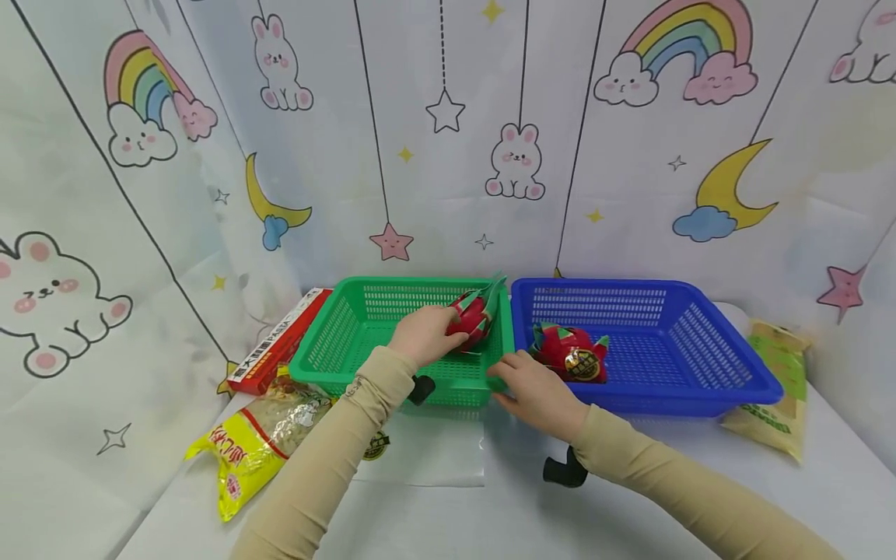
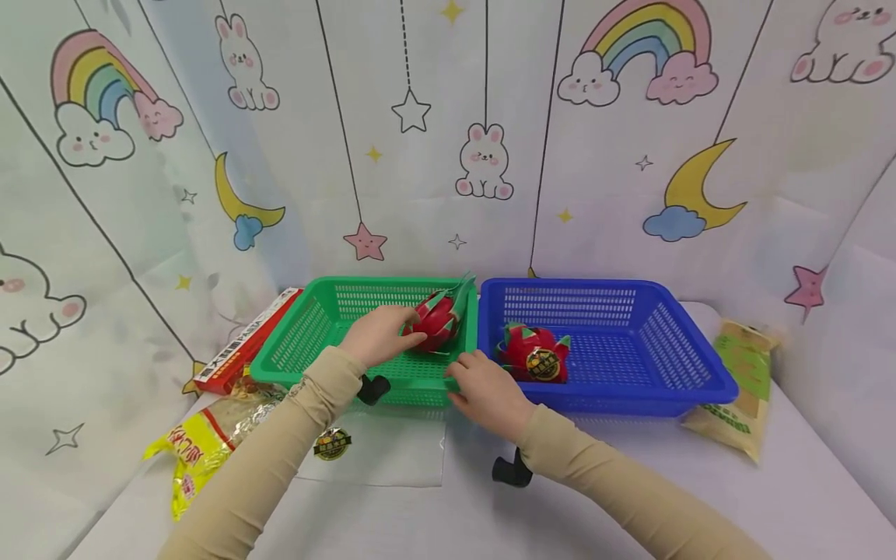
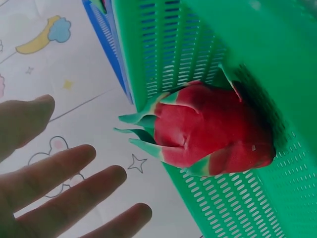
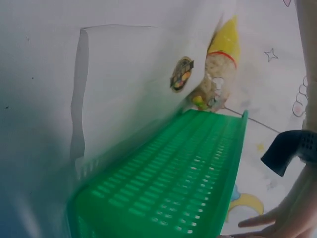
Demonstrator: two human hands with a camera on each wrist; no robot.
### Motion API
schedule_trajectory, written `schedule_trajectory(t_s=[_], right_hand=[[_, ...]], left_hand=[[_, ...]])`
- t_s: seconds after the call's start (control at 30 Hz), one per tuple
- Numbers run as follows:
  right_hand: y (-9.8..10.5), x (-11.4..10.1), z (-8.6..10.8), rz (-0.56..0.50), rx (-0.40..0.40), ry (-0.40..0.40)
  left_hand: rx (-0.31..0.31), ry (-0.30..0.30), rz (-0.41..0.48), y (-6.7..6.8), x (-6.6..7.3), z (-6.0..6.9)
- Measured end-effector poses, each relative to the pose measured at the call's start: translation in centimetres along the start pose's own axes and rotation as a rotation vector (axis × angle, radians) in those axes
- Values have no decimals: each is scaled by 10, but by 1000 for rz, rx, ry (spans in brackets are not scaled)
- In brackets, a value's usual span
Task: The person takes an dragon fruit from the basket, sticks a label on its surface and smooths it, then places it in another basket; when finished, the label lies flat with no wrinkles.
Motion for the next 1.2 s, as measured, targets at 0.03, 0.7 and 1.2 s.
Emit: schedule_trajectory(t_s=[0.03,0.7,1.2], right_hand=[[-1,0,-1,1,-11,9],[-7,5,-12,-1,-95,81],[-8,1,-14,71,-108,106]], left_hand=[[-6,-6,-3,0,1,-3],[-65,83,-33,-11,-8,-54],[-111,170,-30,-36,-17,-82]])
Point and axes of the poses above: each hand's wrist, its own z-axis away from the middle knuckle, its own y-axis out of the back of the hand, x = y × z, the point moved 7 cm from there along -z, towards the middle knuckle, and after that the axes turned 11 degrees about y, right-handed, at the moved point
